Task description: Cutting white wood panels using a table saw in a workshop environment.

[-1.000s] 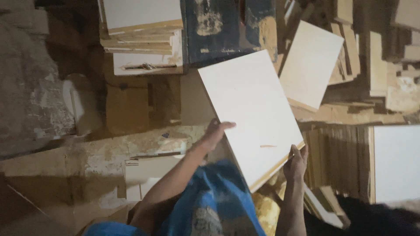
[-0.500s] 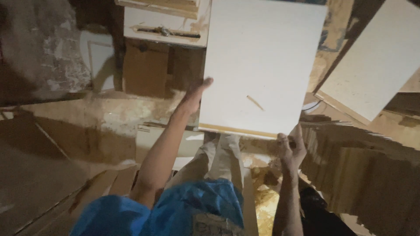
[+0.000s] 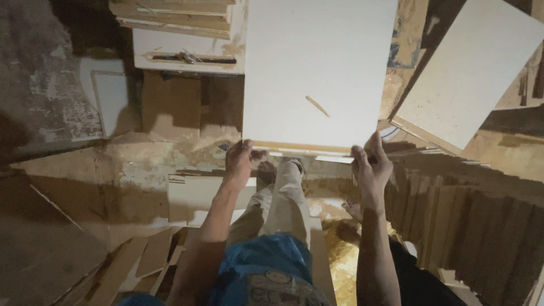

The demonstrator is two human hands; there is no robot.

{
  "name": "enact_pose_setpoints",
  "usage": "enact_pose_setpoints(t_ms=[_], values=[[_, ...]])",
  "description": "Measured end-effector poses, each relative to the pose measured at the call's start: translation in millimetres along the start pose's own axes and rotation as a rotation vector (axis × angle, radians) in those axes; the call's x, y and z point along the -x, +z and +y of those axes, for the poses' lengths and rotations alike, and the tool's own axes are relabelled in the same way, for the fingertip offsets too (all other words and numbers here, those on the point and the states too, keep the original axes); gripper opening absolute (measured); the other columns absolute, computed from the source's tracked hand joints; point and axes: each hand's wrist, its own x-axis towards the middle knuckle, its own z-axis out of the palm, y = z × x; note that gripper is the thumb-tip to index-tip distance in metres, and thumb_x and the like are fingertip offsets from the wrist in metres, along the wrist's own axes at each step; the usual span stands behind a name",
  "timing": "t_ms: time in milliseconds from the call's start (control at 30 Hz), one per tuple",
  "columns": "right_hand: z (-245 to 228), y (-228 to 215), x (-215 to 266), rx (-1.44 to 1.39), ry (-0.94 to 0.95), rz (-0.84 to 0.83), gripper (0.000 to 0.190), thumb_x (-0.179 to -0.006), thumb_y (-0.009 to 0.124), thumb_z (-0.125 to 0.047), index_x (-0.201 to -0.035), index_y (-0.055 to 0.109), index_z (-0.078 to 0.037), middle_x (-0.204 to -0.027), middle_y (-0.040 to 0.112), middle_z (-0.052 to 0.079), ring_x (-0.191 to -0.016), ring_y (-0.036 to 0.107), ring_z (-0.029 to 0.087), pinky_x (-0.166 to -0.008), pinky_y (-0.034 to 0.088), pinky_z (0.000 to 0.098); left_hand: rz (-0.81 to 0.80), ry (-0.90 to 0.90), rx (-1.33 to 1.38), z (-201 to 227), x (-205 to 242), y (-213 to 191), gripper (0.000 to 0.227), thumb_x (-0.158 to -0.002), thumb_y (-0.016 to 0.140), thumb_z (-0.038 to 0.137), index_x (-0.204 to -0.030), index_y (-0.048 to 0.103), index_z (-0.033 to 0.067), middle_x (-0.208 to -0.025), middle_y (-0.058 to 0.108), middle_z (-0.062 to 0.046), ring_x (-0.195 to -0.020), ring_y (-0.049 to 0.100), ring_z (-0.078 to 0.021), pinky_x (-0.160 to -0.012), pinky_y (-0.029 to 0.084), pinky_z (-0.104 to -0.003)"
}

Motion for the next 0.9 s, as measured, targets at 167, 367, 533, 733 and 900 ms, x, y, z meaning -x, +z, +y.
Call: enact_pose_setpoints(t_ms=[167, 367, 533, 733, 900], values=[[-2, 12, -39, 0.032, -0.191, -0.09, 0.059, -0.102, 0.082, -0.012, -0.155, 0.057, -0.007, -0.082, 0.07, 0.018, -0.059, 0.067, 0.021, -0.051, 0.058, 0.0338, -0.01, 0.067, 0.058, 1, -41, 10, 0.028, -0.101, 0.076, 0.024, -0.089, 0.058, 0.0067, -0.079, 0.071, -0.012, -0.077, 0.081, -0.0324, -0.078, 0.07, -0.041], [13, 26, -96, 0.001, -0.31, -0.094, 0.058, -0.104, 0.083, -0.011, -0.156, 0.057, -0.008, -0.08, 0.07, 0.023, -0.057, 0.069, 0.026, -0.05, 0.059, 0.0345, -0.021, 0.114, 0.191, 5, -94, 21, 0.013, -0.098, 0.078, 0.015, -0.092, 0.068, 0.0093, -0.086, 0.067, -0.002, -0.073, 0.08, -0.037, -0.071, 0.072, -0.038], [9, 40, -128, -0.007, -0.332, -0.11, 0.059, -0.107, 0.081, -0.01, -0.158, 0.053, -0.004, -0.082, 0.071, 0.023, -0.056, 0.07, 0.025, -0.048, 0.06, 0.0322, -0.027, 0.159, 0.169, 14, -123, 37, 0.01, -0.102, 0.072, 0.016, -0.099, 0.066, 0.0086, -0.091, 0.065, 0.0, -0.071, 0.08, -0.0322, -0.068, 0.072, -0.031], [-28, 59, -136, -0.054, -0.38, -0.118, 0.056, -0.109, 0.077, -0.008, -0.157, 0.05, 0.003, -0.085, 0.07, 0.026, -0.064, 0.068, 0.026, -0.055, 0.062, 0.0337, 0.106, 0.189, 0.235, 31, -141, 65, 0.02, -0.099, 0.078, 0.018, -0.107, 0.067, 0.0031, -0.088, 0.065, -0.007, -0.064, 0.077, -0.0343, -0.064, 0.069, -0.035], [-13, 57, -151, -0.069, -0.363, -0.142, 0.062, -0.109, 0.08, -0.012, -0.159, 0.046, 0.002, -0.088, 0.071, 0.026, -0.064, 0.07, 0.027, -0.053, 0.063, 0.0337, 0.231, 0.227, 0.248, 24, -144, 77, 0.023, -0.097, 0.08, 0.019, -0.103, 0.066, 0.0024, -0.083, 0.067, -0.009, -0.062, 0.077, -0.0317, -0.068, 0.07, -0.038]])
